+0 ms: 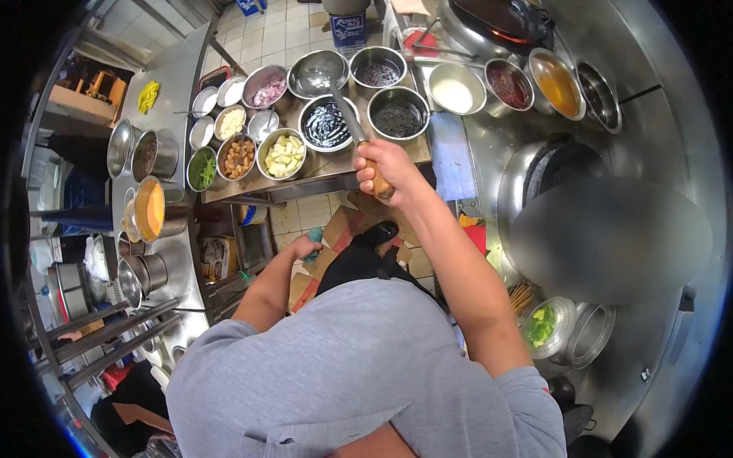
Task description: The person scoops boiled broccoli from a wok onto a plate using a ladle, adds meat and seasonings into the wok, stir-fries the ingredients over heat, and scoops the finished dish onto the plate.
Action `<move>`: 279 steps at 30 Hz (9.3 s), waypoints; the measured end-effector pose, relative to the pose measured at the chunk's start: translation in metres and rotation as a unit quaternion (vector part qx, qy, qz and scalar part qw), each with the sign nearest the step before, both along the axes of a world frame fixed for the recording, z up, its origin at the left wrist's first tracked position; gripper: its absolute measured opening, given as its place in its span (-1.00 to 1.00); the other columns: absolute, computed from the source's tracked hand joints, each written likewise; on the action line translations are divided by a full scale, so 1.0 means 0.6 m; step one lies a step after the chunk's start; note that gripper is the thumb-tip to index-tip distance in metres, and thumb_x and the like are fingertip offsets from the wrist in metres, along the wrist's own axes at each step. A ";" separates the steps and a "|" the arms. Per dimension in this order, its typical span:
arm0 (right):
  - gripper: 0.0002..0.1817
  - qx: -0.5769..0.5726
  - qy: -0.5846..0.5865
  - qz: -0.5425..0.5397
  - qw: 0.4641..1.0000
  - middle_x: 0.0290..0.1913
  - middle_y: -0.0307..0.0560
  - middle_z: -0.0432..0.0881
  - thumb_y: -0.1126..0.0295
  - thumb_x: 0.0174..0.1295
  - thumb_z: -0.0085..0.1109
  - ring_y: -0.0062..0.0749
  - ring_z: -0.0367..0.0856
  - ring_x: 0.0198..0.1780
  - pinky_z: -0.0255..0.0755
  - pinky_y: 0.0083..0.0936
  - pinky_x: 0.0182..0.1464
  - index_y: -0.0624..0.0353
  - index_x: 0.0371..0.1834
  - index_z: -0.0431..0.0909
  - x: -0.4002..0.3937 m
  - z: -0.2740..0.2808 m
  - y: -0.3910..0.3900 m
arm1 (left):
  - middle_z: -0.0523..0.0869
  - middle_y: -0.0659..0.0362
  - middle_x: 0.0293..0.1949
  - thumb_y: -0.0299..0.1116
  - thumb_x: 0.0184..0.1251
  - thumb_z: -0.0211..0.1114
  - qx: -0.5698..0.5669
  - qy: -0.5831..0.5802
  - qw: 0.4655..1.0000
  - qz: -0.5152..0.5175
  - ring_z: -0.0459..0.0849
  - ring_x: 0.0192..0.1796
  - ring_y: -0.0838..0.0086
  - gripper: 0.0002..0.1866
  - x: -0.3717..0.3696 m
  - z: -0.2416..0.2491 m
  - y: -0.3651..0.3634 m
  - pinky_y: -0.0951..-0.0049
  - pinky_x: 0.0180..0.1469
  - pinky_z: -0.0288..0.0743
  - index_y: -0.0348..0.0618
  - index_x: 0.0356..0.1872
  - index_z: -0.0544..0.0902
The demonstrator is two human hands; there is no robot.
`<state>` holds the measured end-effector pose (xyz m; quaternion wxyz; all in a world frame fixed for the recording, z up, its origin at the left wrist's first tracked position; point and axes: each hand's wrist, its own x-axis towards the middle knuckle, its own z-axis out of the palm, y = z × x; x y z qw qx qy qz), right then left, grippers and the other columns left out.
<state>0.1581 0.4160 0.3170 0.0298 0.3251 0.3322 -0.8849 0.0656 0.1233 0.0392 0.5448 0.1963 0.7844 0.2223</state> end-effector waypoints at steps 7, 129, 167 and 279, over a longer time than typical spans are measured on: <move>-0.61 -0.443 0.260 -0.080 0.854 -0.45 -0.29 0.31 0.33 0.39 -0.24 -0.79 0.29 -0.64 0.30 -0.75 -0.63 0.27 0.21 0.23 0.138 0.042 0.014 | 0.66 0.14 -0.38 -0.17 -0.09 0.30 0.004 0.034 0.990 -0.138 0.60 -0.34 0.40 -0.65 -0.020 -0.109 0.035 0.38 -0.26 0.48 -0.19 -0.30 0.62; -0.46 0.487 -0.527 -0.316 0.621 -0.38 0.00 0.61 0.43 0.19 0.02 -0.23 0.53 -0.55 0.44 -0.38 -0.45 0.04 0.31 0.27 0.627 -0.041 -0.065 | 0.55 0.03 -0.41 -0.22 0.29 0.12 0.581 0.177 0.649 -0.459 0.46 -0.21 0.08 -0.74 0.465 0.341 0.666 0.16 -0.13 0.36 -0.19 -0.43 0.61; -0.69 0.158 -0.014 -0.787 0.596 -0.58 -0.34 0.23 0.44 0.33 -0.06 -0.74 0.14 -0.69 0.04 -0.74 -0.72 0.11 0.13 0.31 0.772 0.020 -0.397 | 0.62 0.04 -0.01 -0.25 0.13 0.17 0.189 0.247 0.472 -0.825 0.56 0.08 0.22 -0.39 0.834 0.334 0.390 0.26 0.06 0.43 -0.07 0.26 0.31; -0.41 0.325 -0.433 -0.350 0.764 -0.51 -0.18 0.48 0.46 0.18 0.02 -0.51 0.38 -0.66 0.33 -0.51 -0.63 0.05 0.34 0.22 0.618 0.130 -0.146 | 0.57 0.08 -0.37 0.05 0.17 0.14 0.018 -0.528 0.827 -0.194 0.57 -0.37 0.31 -0.54 0.303 0.316 0.652 0.24 -0.25 0.54 -0.16 -0.14 0.48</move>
